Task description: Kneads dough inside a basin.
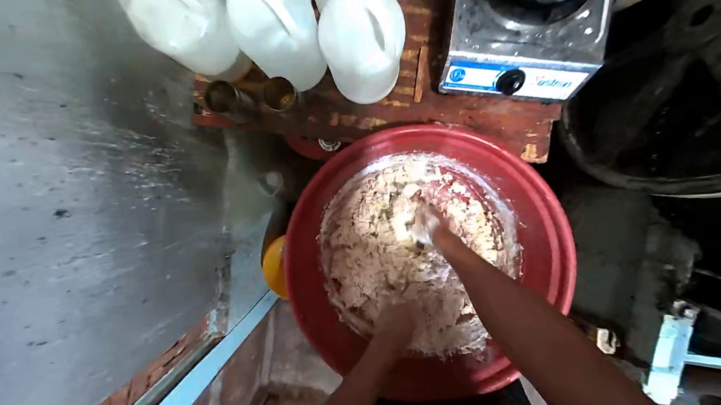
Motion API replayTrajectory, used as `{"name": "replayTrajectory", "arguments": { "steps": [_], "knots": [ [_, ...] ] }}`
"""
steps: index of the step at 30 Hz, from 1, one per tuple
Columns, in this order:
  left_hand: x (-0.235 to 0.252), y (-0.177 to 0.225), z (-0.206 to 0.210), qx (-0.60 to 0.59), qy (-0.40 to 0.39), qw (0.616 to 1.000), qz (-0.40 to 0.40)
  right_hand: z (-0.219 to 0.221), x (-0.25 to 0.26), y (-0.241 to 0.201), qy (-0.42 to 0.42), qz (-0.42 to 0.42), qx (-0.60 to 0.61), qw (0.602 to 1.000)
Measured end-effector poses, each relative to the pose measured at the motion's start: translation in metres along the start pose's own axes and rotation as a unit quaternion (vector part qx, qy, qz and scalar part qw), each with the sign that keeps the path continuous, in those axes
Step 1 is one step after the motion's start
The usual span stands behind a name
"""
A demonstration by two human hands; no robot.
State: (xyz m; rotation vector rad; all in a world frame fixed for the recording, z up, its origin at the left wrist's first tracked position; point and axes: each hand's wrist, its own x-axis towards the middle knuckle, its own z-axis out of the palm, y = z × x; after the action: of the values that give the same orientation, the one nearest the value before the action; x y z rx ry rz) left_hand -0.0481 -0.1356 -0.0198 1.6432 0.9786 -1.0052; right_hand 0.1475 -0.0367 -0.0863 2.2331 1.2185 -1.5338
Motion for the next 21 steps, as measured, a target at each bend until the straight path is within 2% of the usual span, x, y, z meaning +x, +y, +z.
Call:
{"name": "replayTrajectory", "arguments": {
  "steps": [2, 3, 5, 6, 8, 11, 13, 14, 15, 17, 18, 19, 21],
  "knots": [
    [-0.003, -0.034, -0.012, 0.001, -0.002, 0.999, -0.033, 0.027, -0.057, 0.022, -0.011, -0.023, 0.018, 1.000],
    [0.002, -0.048, -0.030, 0.002, 0.005, 0.999, -0.038, 0.041, -0.087, 0.033, -0.030, -0.023, 0.034, 0.999],
    [0.031, -0.063, -0.074, 0.021, 0.036, 0.999, -0.017, 0.067, -0.136, 0.049, -0.037, -0.001, 0.098, 0.995],
    [0.050, -0.062, -0.095, 0.041, 0.073, 0.996, 0.006, 0.077, -0.144, 0.050, -0.031, 0.015, 0.120, 0.992],
    [0.091, -0.055, -0.133, 0.043, 0.164, 0.984, 0.048, 0.081, -0.118, 0.038, -0.026, 0.021, 0.108, 0.994],
    [0.138, -0.043, -0.153, -0.066, 0.258, 0.964, -0.012, 0.056, -0.027, 0.006, 0.000, -0.036, -0.046, 0.998],
    [0.151, -0.039, -0.130, -0.212, 0.335, 0.914, -0.083, 0.031, 0.019, -0.011, 0.004, -0.030, -0.065, 0.997],
    [0.147, -0.039, -0.107, -0.259, 0.374, 0.886, -0.092, 0.025, 0.036, -0.014, 0.007, -0.031, -0.055, 0.998],
    [0.135, -0.036, -0.083, -0.261, 0.378, 0.884, -0.086, 0.021, 0.050, -0.014, 0.009, -0.036, -0.038, 0.999],
    [0.092, -0.015, -0.042, -0.204, 0.274, 0.938, -0.059, 0.008, 0.057, -0.011, 0.003, -0.034, -0.016, 0.999],
    [0.068, -0.005, -0.029, -0.197, 0.233, 0.951, -0.056, 0.009, 0.056, -0.016, 0.015, -0.032, -0.009, 0.999],
    [0.045, 0.003, -0.023, -0.226, 0.222, 0.947, -0.058, 0.015, 0.053, -0.020, 0.032, -0.027, 0.000, 0.999],
    [0.009, 0.015, -0.021, -0.367, 0.268, 0.889, -0.050, 0.025, 0.032, -0.023, 0.049, -0.025, 0.021, 0.998]
  ]
}}
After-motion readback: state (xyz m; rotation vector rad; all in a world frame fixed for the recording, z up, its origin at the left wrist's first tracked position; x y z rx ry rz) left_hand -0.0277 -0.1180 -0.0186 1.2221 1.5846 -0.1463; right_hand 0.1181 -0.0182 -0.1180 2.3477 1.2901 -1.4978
